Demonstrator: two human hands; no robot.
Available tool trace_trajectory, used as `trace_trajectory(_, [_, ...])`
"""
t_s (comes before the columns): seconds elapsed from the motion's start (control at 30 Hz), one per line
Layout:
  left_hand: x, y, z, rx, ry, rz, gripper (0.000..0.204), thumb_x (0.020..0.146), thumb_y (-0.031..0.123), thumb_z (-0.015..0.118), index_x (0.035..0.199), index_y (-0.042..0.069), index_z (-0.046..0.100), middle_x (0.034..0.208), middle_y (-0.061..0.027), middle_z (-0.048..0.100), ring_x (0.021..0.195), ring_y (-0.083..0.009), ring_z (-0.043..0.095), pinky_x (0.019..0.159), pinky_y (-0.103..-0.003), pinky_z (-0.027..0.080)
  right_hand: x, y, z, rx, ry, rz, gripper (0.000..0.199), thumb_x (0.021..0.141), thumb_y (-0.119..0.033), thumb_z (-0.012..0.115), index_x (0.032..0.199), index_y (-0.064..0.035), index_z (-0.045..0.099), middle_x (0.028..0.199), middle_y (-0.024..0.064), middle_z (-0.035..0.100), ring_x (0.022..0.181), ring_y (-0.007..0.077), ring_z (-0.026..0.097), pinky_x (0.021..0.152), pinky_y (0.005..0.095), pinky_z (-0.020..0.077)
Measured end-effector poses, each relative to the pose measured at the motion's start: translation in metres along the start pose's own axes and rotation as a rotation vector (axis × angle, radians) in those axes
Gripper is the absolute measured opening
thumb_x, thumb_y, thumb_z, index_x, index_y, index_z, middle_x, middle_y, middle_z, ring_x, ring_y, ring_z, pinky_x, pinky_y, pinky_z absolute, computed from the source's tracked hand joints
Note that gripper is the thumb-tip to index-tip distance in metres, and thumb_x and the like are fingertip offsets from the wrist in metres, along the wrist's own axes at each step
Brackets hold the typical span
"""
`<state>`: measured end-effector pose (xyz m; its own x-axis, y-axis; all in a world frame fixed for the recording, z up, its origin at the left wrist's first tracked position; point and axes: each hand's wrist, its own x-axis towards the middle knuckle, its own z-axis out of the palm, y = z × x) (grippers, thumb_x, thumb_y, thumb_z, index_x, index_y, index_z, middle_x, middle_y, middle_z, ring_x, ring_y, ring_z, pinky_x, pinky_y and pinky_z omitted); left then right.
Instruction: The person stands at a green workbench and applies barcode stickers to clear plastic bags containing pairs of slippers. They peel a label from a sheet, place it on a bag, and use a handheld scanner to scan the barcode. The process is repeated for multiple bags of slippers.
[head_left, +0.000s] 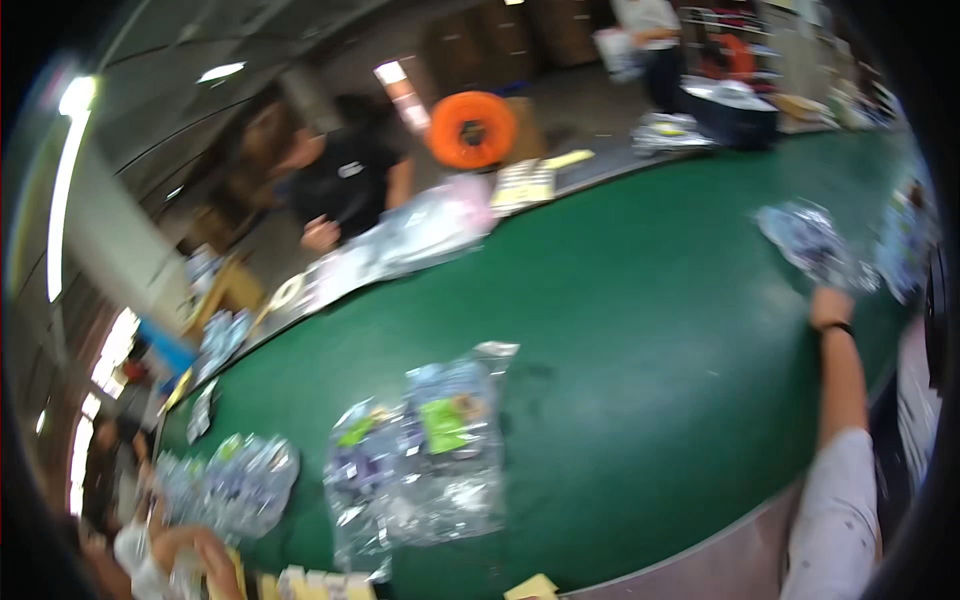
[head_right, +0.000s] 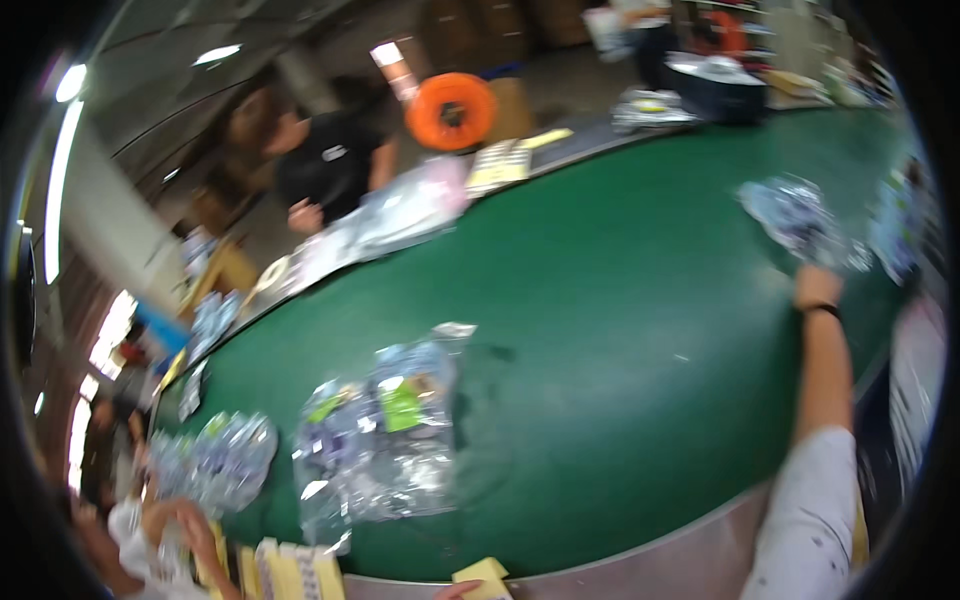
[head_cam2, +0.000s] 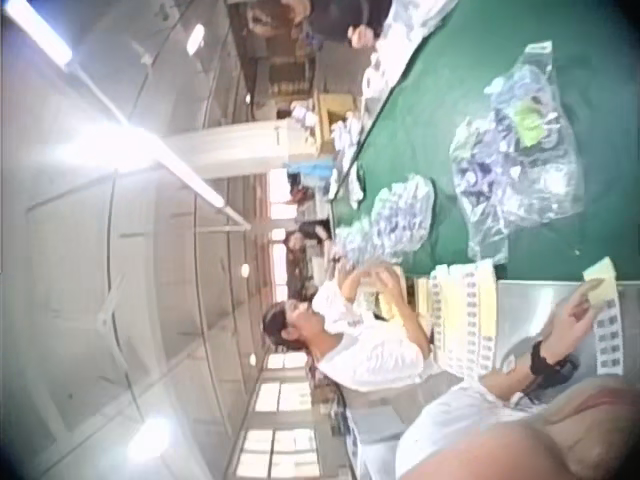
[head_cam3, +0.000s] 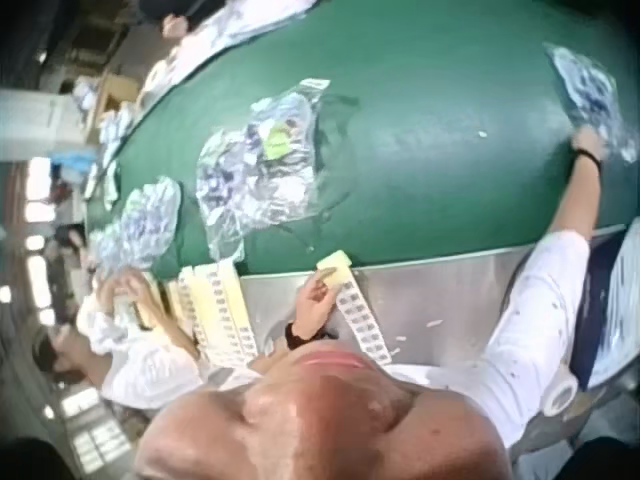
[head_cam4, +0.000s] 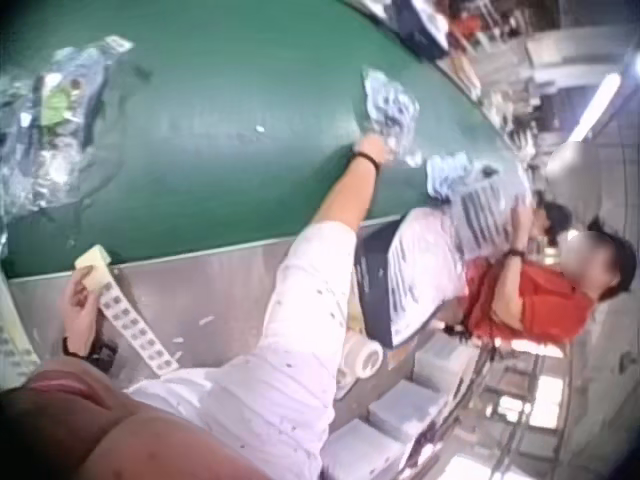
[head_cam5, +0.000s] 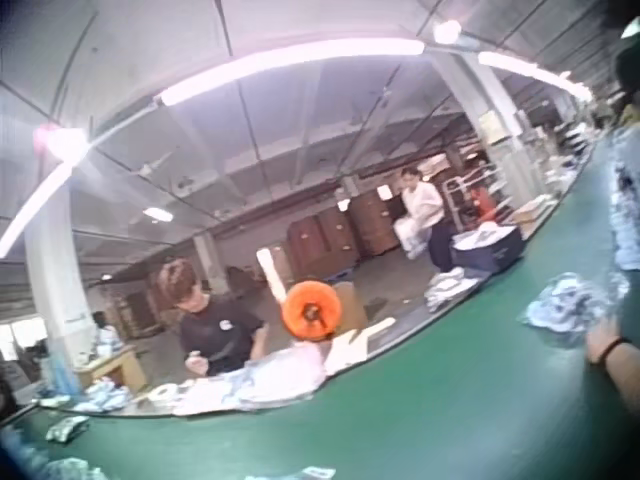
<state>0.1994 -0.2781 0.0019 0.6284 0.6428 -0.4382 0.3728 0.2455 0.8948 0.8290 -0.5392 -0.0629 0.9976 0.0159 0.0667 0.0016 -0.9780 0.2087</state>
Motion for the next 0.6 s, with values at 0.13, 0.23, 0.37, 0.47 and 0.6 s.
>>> trace_trajectory(0.13, [0.010, -0.014, 0.001, -0.135, -0.106, 0.025, 0.040, 0.090, 0.000, 0.060, 0.129, 0.002, 0.050, 0.100, -0.0046, 0.063, 0.085, -0.0081, 0.058, 0.072, -0.021, 0.047, 0.044, 0.061, 0.059, 0.232, 0.436, 0.066, 0.014, 0.085, -0.002, 0.050, 0.093, 0.0001, 0.061, 0.090, 0.0215, 0.063, 0.092, 0.0409, 0.061, 0.079, 0.0480, 0.0493])
trace_trajectory(0.23, [0.000, -0.026, -0.006, -0.221, -0.090, 0.038, 0.039, 0.091, 0.000, 0.058, 0.129, 0.001, 0.049, 0.104, -0.0066, 0.064, 0.091, -0.0103, 0.061, 0.078, -0.024, 0.050, 0.049, -0.016, 0.049, 0.429, 0.515, -0.158, 0.010, 0.080, 0.002, 0.051, 0.078, 0.0062, 0.060, 0.083, 0.0281, 0.059, 0.085, 0.0449, 0.059, 0.074, 0.0498, 0.0465])
trace_trajectory(0.37, [0.005, -0.021, -0.005, -0.323, -0.195, 0.042, 0.044, 0.092, 0.000, 0.056, 0.134, 0.004, 0.044, 0.115, -0.0103, 0.061, 0.103, -0.0147, 0.060, 0.085, -0.028, 0.050, -0.039, -0.155, -0.020, 0.486, 0.567, -0.581, 0.003, 0.069, 0.003, 0.056, 0.067, 0.0042, 0.059, 0.075, 0.0240, 0.059, 0.073, 0.0407, 0.058, 0.067, 0.0477, 0.0469])
trace_trajectory(0.47, [0.021, -0.024, 0.005, -0.269, -0.154, 0.185, 0.044, 0.084, -0.007, 0.060, 0.126, 0.000, 0.046, 0.110, -0.0125, 0.062, 0.096, -0.0151, 0.062, 0.082, -0.026, 0.050, -0.160, -0.221, -0.080, 0.799, 0.369, -0.989, 0.010, 0.074, -0.005, 0.056, 0.070, 0.0007, 0.064, 0.076, 0.0187, 0.063, 0.072, 0.0373, 0.060, 0.064, 0.0459, 0.0477])
trace_trajectory(0.6, [0.020, -0.020, -0.012, -0.298, -0.030, 0.166, 0.034, 0.086, -0.005, 0.061, 0.118, 0.001, 0.050, 0.098, -0.0088, 0.066, 0.086, -0.0111, 0.063, 0.071, -0.022, 0.050, -0.354, -0.259, -0.153, 1.198, -0.099, -1.459, 0.026, 0.082, -0.013, 0.063, 0.107, -0.0027, 0.064, 0.112, 0.0181, 0.064, 0.110, 0.0328, 0.058, 0.096, 0.0394, 0.0448])
